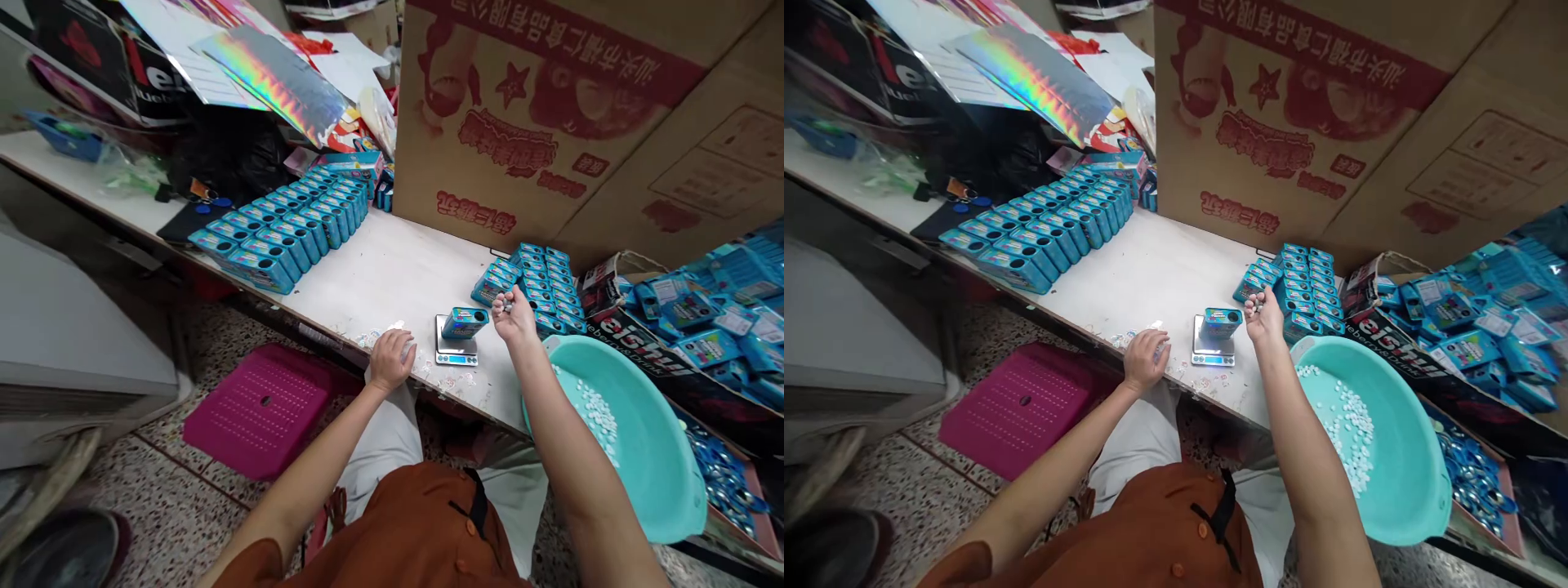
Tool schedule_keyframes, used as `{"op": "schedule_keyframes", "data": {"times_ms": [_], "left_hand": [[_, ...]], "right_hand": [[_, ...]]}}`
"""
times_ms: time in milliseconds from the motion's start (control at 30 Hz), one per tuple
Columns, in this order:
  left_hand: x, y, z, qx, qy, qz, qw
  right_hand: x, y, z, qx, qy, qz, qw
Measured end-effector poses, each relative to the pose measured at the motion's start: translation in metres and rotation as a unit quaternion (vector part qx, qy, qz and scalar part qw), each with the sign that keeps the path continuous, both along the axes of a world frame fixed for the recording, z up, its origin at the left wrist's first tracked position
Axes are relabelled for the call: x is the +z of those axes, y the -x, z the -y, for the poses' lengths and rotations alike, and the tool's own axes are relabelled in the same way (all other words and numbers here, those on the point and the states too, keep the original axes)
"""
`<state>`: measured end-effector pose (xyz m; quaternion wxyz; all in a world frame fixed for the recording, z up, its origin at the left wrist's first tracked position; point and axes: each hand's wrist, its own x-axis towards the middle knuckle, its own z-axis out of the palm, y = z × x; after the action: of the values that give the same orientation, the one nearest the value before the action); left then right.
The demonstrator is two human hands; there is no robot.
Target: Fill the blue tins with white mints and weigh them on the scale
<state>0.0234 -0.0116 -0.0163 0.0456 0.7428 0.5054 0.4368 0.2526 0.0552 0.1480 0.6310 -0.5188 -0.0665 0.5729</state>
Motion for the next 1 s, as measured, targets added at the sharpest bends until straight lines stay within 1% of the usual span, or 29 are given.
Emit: {"op": "schedule_keyframes", "data": {"times_ms": [233, 533, 767, 900, 1000], "left_hand": [[0.0, 0.0, 0.001, 0.006, 0.0, 0.001, 1.0], [-0.003, 0.0, 0.001, 0.004, 0.003, 0.01, 1.0], [-0.002, 0.001, 0.001, 0.003, 0.013, 0.007, 1.0], [-0.003, 0.001, 0.001, 0.001, 0.033, 0.006, 0.999], [-0.003, 0.0, 0.001, -0.002, 0.045, 0.005, 0.999]], "right_hand": [[-0.007, 0.012, -0.009, 0.003, -0.013, 0.098, 0.995], [-0.012, 0.021, -0.006, 0.017, -0.061, 0.186, 0.981], [-0.017, 0.025, -0.002, 0.041, -0.091, 0.265, 0.959], [-0.013, 0.026, 0.002, 0.046, -0.101, 0.279, 0.954], [-0.005, 0.009, 0.014, 0.038, -0.113, 0.258, 0.959]]}}
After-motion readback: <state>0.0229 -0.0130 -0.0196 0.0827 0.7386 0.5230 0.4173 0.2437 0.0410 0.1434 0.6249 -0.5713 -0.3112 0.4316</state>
